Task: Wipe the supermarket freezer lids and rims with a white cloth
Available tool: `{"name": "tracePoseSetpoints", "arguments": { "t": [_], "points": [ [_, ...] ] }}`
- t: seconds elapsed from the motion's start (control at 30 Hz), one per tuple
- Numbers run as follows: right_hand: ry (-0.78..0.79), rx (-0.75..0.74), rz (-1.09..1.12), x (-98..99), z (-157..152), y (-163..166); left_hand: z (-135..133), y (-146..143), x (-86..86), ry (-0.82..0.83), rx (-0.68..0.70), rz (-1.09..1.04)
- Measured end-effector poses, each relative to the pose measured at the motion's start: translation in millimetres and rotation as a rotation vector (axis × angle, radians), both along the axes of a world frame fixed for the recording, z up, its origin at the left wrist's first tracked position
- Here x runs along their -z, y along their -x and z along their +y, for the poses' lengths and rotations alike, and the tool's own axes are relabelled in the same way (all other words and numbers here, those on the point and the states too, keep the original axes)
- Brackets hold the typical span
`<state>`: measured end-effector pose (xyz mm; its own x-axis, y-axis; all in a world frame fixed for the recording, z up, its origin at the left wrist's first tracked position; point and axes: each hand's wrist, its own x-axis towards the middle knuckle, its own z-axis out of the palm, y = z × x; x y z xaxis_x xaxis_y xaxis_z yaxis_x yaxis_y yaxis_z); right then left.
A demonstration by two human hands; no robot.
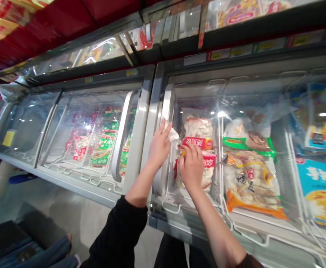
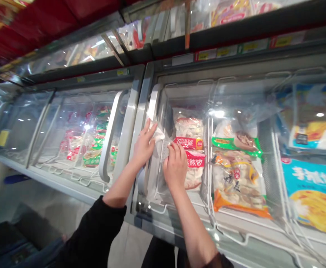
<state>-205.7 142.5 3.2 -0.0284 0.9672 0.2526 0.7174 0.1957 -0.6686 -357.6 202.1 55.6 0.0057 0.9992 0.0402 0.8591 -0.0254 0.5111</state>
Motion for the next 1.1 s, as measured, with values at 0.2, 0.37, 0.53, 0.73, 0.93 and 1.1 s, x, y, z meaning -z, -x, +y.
{"name": "tracePoseSetpoints", "arguments": {
  "t": [0.2,0.37,0.53,0.73,0.93,1.1],
  "points": [
    [0.035,0.005,-0.023,-8.2,1,-1,-175,-11,9.0,-0.026,-0.001,0.077],
    [0.018,-0.001,-0.04,-6.7,2,-1,-212,-11,13.0,0.017,-0.015,0.051],
    [0.045,-0.023,-0.08,-2.1,2,-1,-147,-14,-8.8,0.14,-0.029,0.052],
    [0.03,-0.02,-0.134,-1.6,1,4,-67,-6,-28.0,0.21,0.051,0.033],
    [0.075,-0.06,-0.086,-8.0,-2,0,-124,17,-41.2,0.299,0.162,-0.079],
    [0.159,0.03,0.078,-34.3,-21,20,-194,68,-50.7,0.297,0.188,-0.198]
  ]
}}
